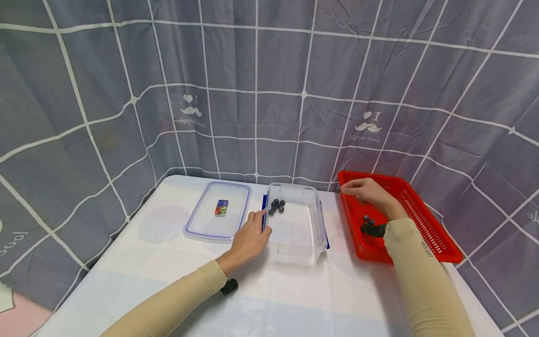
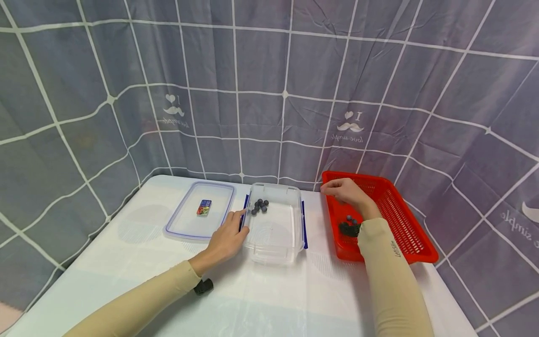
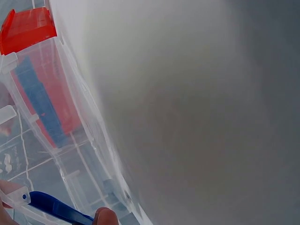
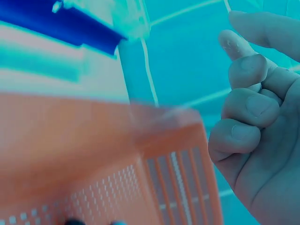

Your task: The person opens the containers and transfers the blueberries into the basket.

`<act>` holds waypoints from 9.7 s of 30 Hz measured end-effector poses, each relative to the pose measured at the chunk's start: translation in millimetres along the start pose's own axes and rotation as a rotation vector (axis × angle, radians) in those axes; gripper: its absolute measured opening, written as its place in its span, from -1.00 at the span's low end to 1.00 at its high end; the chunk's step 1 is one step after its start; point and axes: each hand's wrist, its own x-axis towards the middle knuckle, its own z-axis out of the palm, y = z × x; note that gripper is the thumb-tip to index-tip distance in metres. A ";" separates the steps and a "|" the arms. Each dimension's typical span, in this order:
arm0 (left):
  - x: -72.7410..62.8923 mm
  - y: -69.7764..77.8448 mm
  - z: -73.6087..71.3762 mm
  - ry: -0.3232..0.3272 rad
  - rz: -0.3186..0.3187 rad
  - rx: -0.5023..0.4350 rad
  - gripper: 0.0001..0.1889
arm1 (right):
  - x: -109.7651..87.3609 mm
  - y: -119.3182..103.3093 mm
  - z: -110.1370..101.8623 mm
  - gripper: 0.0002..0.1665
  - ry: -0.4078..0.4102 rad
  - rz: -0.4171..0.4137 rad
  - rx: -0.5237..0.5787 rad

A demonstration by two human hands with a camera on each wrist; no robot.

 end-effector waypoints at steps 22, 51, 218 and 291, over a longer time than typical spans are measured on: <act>-1.4 0.5 -0.4 0.001 0.001 -0.019 -0.38 | 40.9 -44.2 71.7 -0.60 -0.073 -0.088 0.234; -0.1 -0.7 2.1 -0.003 -0.023 -0.021 -0.37 | 81.3 -40.3 148.7 -0.69 -0.036 0.010 0.380; -3.8 0.9 1.2 0.015 -0.001 -0.047 -0.37 | 2.6 -32.6 40.9 -0.51 -0.010 -0.001 -0.019; -1.5 0.0 1.9 0.009 -0.010 -0.049 -0.36 | -28.5 28.0 -16.4 -0.44 0.033 0.114 -0.073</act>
